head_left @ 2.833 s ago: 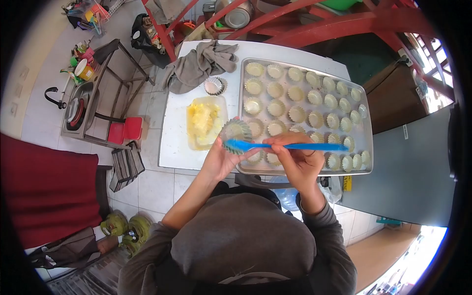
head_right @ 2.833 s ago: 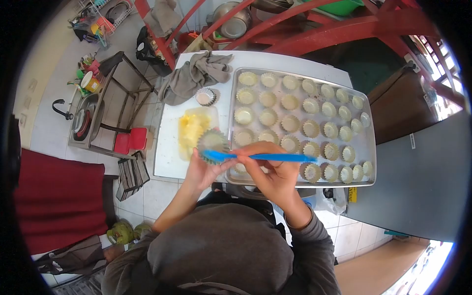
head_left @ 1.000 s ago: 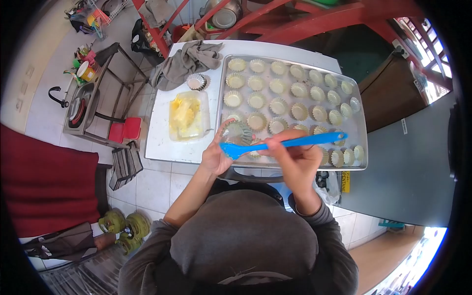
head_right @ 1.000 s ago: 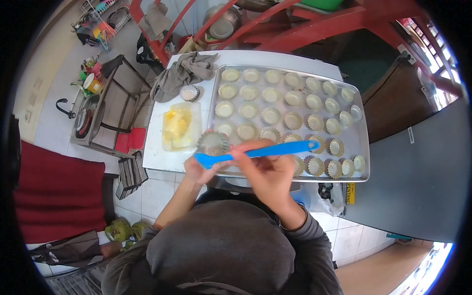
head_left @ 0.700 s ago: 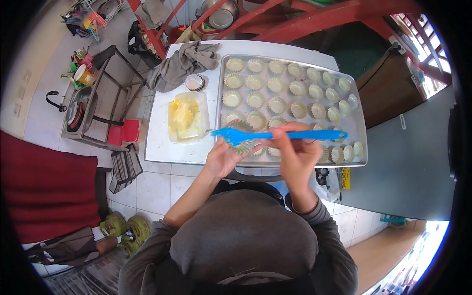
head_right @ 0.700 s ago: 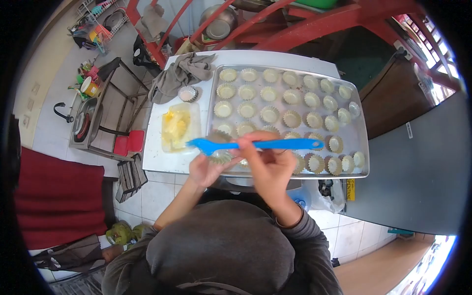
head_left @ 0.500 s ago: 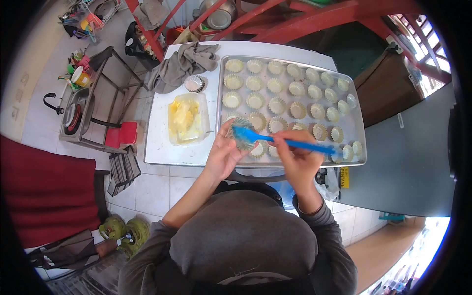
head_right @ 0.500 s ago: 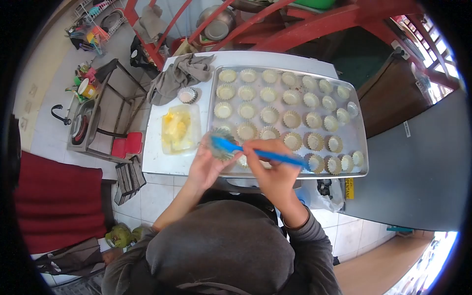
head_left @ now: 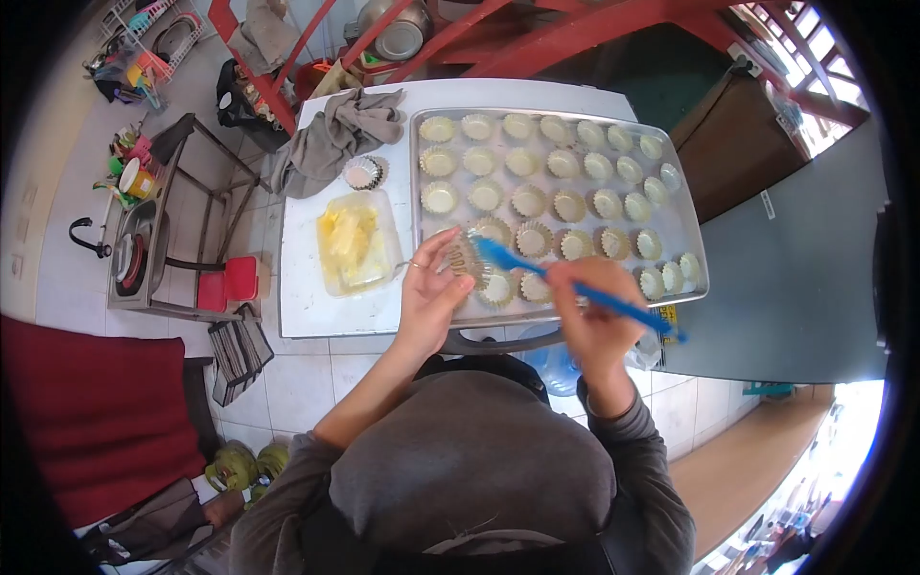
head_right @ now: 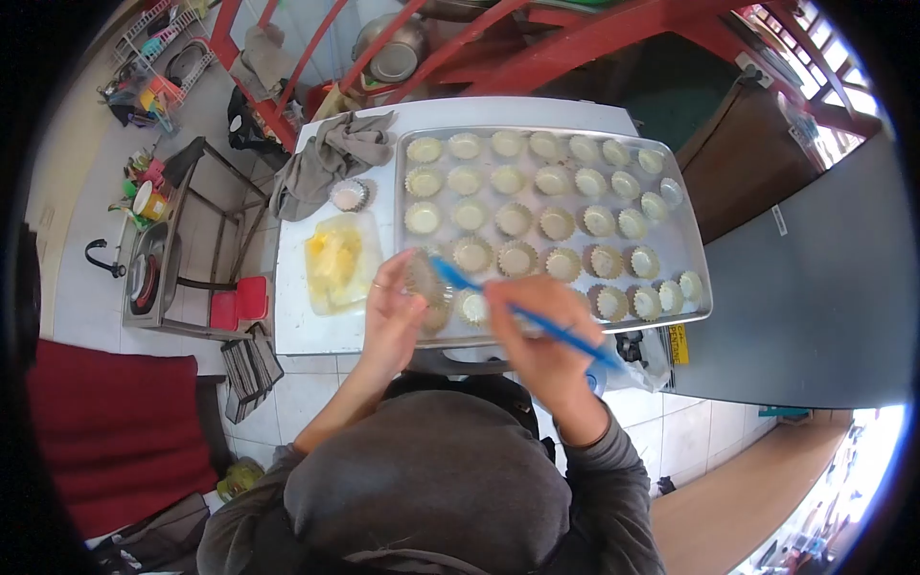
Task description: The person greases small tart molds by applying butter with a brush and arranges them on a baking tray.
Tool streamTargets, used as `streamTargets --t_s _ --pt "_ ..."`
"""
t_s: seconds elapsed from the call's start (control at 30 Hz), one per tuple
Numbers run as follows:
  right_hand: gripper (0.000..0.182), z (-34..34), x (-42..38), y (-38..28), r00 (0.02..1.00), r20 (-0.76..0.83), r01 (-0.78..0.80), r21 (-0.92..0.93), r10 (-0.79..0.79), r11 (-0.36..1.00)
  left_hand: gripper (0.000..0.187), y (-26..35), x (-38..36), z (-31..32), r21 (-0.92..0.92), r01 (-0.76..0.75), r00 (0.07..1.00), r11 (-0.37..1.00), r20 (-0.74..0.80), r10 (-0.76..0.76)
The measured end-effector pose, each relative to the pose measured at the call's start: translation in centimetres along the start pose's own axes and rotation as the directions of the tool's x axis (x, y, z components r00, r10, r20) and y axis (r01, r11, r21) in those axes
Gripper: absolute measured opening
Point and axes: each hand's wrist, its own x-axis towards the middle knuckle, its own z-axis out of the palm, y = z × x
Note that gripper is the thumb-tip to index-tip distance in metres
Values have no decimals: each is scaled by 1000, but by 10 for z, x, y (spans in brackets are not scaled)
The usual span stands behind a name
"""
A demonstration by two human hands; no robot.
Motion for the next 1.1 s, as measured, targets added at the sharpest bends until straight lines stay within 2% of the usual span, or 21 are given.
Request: streamTargets --t_s 0.03,0.13,0.17,0.27,0.3,0.4,0.43,0.53,0.57,0.6,0.67,0.7,0.77,0.8,0.87,0.9,1.0,1.03,1.1 --pt "20 5 -2 -5 995 91 46 -17 -44 999 57 0 -1 2 -11 17 1000 1000 14 -17" --pt "19 4 4 -1 992 51 121 -208 -112 971 59 -2 2 -2 -55 55 996 997 71 -51" --pt "20 -3 9 -2 996 -13 83 -269 -90 960 60 -2 6 -4 -73 59 994 996 95 -52" --pt "21 -3 -3 -15 990 -78 -118 -45 114 992 61 2 9 -6 4 -27 985 1000 171 25" --pt "19 1 -3 -24 996 0 -86 -116 86 990 61 3 11 -7 15 -40 977 999 211 36" --pt "19 -3 -16 -21 990 -99 -123 -310 96 943 62 6 18 -7 33 -56 945 998 325 42" --pt "20 -6 -21 -20 973 -194 -185 -325 126 928 62 7 20 -7 33 -45 934 998 356 31" --pt "22 2 -24 -45 981 -183 -111 -246 66 963 60 8 20 -5 24 -16 903 1000 430 4" --pt "23 10 -27 -49 994 -97 -89 -339 59 937 59 9 21 -4 20 -11 890 1000 456 1" --pt "24 12 -30 -55 991 -10 -129 -400 137 907 57 10 22 -5 16 65 905 998 420 -66" --pt "24 3 -36 -63 970 -87 -241 -437 226 866 54 11 25 -8 5 209 917 978 346 -198" --pt "24 -1 -34 -70 951 -160 -306 -403 263 862 53 11 26 -12 -4 274 893 962 371 -253" --pt "22 0 -34 -75 963 -179 -252 -345 200 904 53 10 24 -22 -14 417 827 909 420 -374" --pt "22 5 -32 -77 969 -162 -226 -285 186 931 52 9 21 -22 -113 526 779 843 460 -425" --pt "21 16 -30 -67 992 -100 -118 -427 83 896 51 8 16 -23 -282 703 677 653 546 -494" --pt "20 19 -29 -64 998 -59 -59 -489 34 870 52 9 15 -25 -302 747 640 593 570 -516" --pt "26 15 -28 -68 972 -68 141 -600 -226 787 55 11 14 -29 -363 840 539 403 638 -549" --pt "30 18 -36 -79 985 -115 55 -506 -131 861 55 11 13 -31 -343 859 509 379 642 -573" --pt "31 29 -38 -87 997 23 72 -500 -70 863 56 13 13 -34 -299 897 442 327 650 -618"
